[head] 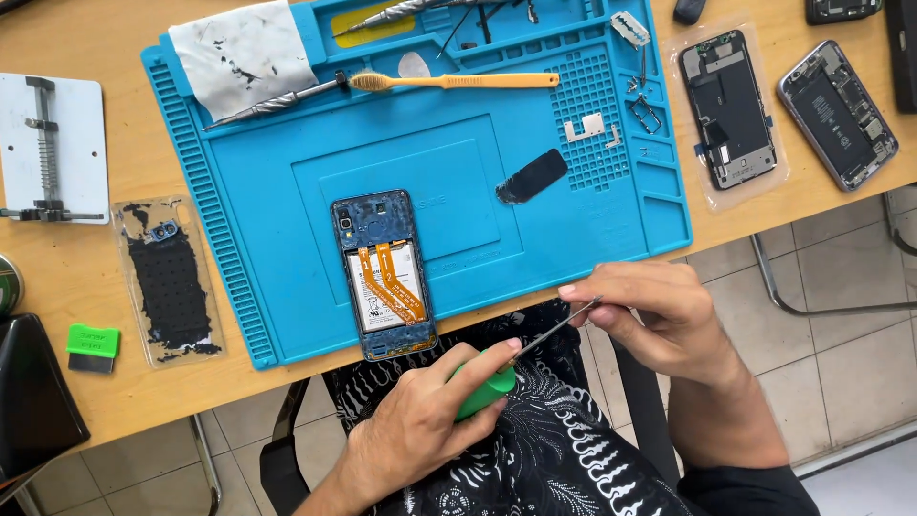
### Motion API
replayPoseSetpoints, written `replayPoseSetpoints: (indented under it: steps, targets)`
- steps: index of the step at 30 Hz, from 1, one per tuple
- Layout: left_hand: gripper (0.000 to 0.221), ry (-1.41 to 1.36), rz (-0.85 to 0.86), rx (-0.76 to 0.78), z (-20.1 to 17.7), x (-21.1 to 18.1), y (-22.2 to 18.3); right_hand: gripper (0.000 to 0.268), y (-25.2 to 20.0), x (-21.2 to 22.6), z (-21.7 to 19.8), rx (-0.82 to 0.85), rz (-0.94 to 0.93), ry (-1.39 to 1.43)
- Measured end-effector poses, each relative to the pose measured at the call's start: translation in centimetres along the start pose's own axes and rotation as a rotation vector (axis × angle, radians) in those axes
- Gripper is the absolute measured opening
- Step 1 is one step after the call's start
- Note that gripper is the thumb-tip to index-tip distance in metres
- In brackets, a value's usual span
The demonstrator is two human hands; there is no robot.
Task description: Removing old adhesive from the internal frame of a disassembled smartphone using a motorized scraping tool.
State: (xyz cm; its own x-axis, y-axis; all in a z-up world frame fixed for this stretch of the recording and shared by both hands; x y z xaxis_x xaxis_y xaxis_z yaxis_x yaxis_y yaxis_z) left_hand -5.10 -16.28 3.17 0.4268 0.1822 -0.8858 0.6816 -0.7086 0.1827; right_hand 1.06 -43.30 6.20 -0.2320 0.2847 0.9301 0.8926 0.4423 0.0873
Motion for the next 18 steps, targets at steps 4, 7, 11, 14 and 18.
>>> replayPoseSetpoints:
  steps: [4, 7, 11, 14, 18]
  targets:
    - [0.062, 0.025, -0.013, 0.034, 0.0, 0.0, 0.0, 0.021, 0.2, -0.2, 0.2, 0.001, -0.009, 0.025]
    - [0.062, -0.041, 0.015, 0.049, 0.7, 0.2, -0.1, 0.021, 0.2, -1.1, -0.2, -0.060, -0.047, 0.025]
    - [0.060, -0.206, 0.060, -0.028, 1.5, -0.6, 1.0, 0.025, 0.0, -2.1, -0.1, -0.302, -0.091, 0.032]
    - [0.051, -0.277, 0.081, -0.073, 2.1, -1.0, 1.4, 0.023, -9.5, -11.4, -5.2, -0.344, 0.110, -0.006]
    - [0.053, -0.332, -0.163, -0.084, 1.6, -0.2, -0.5, 0.063, -27.4, -28.4, -30.4, -0.403, 0.400, -0.046]
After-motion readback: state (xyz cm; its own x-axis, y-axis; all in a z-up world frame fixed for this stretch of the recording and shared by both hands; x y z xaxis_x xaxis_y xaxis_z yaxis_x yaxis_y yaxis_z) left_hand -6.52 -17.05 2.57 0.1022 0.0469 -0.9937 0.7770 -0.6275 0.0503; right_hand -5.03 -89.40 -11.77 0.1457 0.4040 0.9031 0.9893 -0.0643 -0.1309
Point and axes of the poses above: each hand's wrist, its own y-axis towards the middle knuckle, its own z-axis out of the palm, x = y × z, the point moved 1 cm from there along y, towards the middle knuckle, and after that the axes turned 10 degrees about z, right-handed, at the moved point
